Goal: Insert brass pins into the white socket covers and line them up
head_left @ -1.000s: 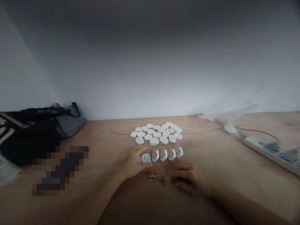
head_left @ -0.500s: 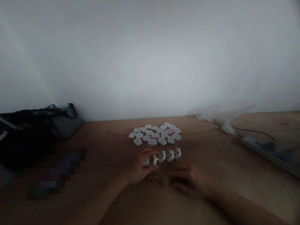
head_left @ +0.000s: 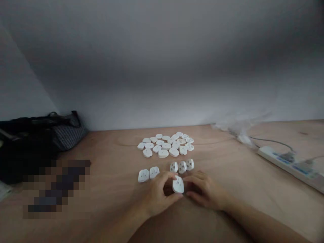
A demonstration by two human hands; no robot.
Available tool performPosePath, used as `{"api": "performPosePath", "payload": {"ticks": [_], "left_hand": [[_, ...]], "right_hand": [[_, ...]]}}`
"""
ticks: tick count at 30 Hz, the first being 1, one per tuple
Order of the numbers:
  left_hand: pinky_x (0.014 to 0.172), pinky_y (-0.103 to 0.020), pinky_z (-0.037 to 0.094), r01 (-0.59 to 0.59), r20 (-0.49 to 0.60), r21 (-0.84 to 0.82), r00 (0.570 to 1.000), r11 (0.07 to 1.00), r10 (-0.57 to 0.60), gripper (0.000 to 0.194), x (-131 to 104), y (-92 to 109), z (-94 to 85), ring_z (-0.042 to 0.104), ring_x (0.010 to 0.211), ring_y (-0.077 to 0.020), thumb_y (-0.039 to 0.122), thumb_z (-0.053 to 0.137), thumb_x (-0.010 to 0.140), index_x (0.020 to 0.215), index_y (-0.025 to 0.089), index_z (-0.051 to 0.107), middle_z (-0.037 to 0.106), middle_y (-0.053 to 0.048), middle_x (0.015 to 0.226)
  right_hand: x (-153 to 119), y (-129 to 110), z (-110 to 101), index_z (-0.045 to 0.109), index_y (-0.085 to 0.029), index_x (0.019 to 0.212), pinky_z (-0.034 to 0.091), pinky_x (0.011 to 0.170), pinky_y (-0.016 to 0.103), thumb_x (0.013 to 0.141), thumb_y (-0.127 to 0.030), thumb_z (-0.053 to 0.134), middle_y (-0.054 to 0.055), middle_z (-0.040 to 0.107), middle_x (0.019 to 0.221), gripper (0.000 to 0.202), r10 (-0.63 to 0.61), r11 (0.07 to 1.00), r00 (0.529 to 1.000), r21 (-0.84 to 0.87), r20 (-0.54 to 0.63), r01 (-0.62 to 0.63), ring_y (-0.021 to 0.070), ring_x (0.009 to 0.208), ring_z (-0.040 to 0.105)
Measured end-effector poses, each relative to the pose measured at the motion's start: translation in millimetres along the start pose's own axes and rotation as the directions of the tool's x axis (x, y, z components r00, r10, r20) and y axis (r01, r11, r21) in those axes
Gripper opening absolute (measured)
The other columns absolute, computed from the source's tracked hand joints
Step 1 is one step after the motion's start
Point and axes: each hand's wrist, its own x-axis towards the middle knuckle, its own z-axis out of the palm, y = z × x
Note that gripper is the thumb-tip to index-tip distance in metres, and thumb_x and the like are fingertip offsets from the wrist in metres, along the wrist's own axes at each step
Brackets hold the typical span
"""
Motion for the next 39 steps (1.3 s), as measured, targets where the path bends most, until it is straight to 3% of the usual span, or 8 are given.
{"api": "performPosePath", "payload": {"ticks": [4,9,12,16,22,29,34,39], "left_hand": [[0.083,-0.035,0.048,0.050,-0.010,-0.041,0.999,0.998,-0.050,0.043,-0.3,4.2,-0.3,0.061,0.093,-0.0228,0.023,0.073,0.064,0.101,0.023,0.053,0.064,-0.003,0.101],[0.077,-0.031,0.051,0.060,0.012,-0.113,0.998,0.992,-0.059,0.045,-1.7,5.8,1.6,0.062,0.087,-0.0199,0.022,0.072,0.065,0.104,0.022,0.050,0.063,-0.002,0.097],[0.081,-0.034,0.049,0.010,-0.056,-0.053,0.998,0.999,-0.013,0.042,0.3,1.3,-0.9,0.060,0.092,-0.0216,0.017,0.069,0.064,0.101,0.022,0.050,0.062,-0.003,0.099],[0.081,-0.033,0.049,-0.008,-0.162,-0.041,0.987,0.999,0.002,0.043,9.0,-12.9,-12.4,0.061,0.092,-0.0218,0.012,0.064,0.062,0.099,0.021,0.044,0.060,-0.004,0.098],[0.083,-0.033,0.048,0.041,-0.075,0.034,0.996,0.999,-0.038,0.050,22.3,-31.4,-33.2,0.059,0.100,-0.0227,0.012,0.064,0.064,0.109,0.021,0.044,0.059,-0.006,0.107],[0.092,-0.042,0.042,0.040,0.119,0.201,0.991,0.979,-0.065,0.065,33.9,-42.4,-38.7,0.055,0.109,-0.0275,0.023,0.074,0.065,0.124,0.021,0.045,0.061,-0.009,0.117],[0.097,-0.044,0.037,0.020,0.159,0.246,0.985,0.969,-0.061,0.068,44.1,-50.8,-39.3,0.053,0.110,-0.0300,0.030,0.079,0.058,0.120,0.021,0.053,0.062,-0.008,0.114],[0.102,-0.043,0.032,0.010,0.141,0.293,0.989,0.956,-0.053,0.080,35.8,-53.6,-47.3,0.043,0.121,-0.0312,0.036,0.081,0.055,0.126,0.023,0.048,0.050,-0.009,0.131]], "right_hand": [[-1.3,-1.4,-0.3,0.047,-0.018,0.120,0.043,0.086,0.039,0.081,-0.023,0.056,0.011,0.063,0.106,0.040,0.004,1.000,1.000,0.022,-0.018,-0.003,0.0229,0.095,0.058],[-0.2,-6.2,-0.8,0.043,-0.023,0.129,0.042,0.084,0.039,0.083,-0.028,0.056,0.009,0.063,0.103,0.048,-0.115,0.993,0.992,-0.025,0.051,0.116,0.0223,0.093,0.057],[0.7,-8.1,-2.5,0.050,-0.023,0.123,0.041,0.084,0.039,0.083,-0.032,0.058,0.007,0.064,0.092,0.042,-0.125,0.991,0.990,-0.048,0.071,0.129,0.0204,0.085,0.058],[0.1,-5.9,-5.4,0.056,-0.021,0.115,0.042,0.083,0.037,0.086,-0.031,0.055,0.008,0.064,0.096,0.031,-0.067,0.997,0.998,-0.043,0.019,0.068,0.0201,0.089,0.057],[-0.6,-4.4,-2.4,0.059,-0.021,0.111,0.043,0.082,0.036,0.084,-0.026,0.054,0.007,0.065,0.094,0.027,-0.060,0.998,0.997,-0.029,0.037,0.061,0.0202,0.088,0.058],[0.6,-4.8,-0.5,0.060,-0.021,0.109,0.043,0.081,0.035,0.083,-0.026,0.056,0.006,0.065,0.090,0.027,-0.075,0.996,0.996,-0.039,0.047,0.077,0.0194,0.084,0.058],[1.2,-5.0,-1.6,0.060,-0.021,0.109,0.043,0.079,0.035,0.085,-0.027,0.053,0.007,0.064,0.092,0.026,-0.100,0.994,0.994,-0.030,0.036,0.101,0.0195,0.086,0.057],[1.9,-5.7,-0.7,0.063,-0.023,0.103,0.039,0.078,0.036,0.084,-0.027,0.054,0.006,0.065,0.086,0.021,-0.073,0.992,0.997,-0.100,-0.014,0.071,0.0200,0.083,0.056]]}}
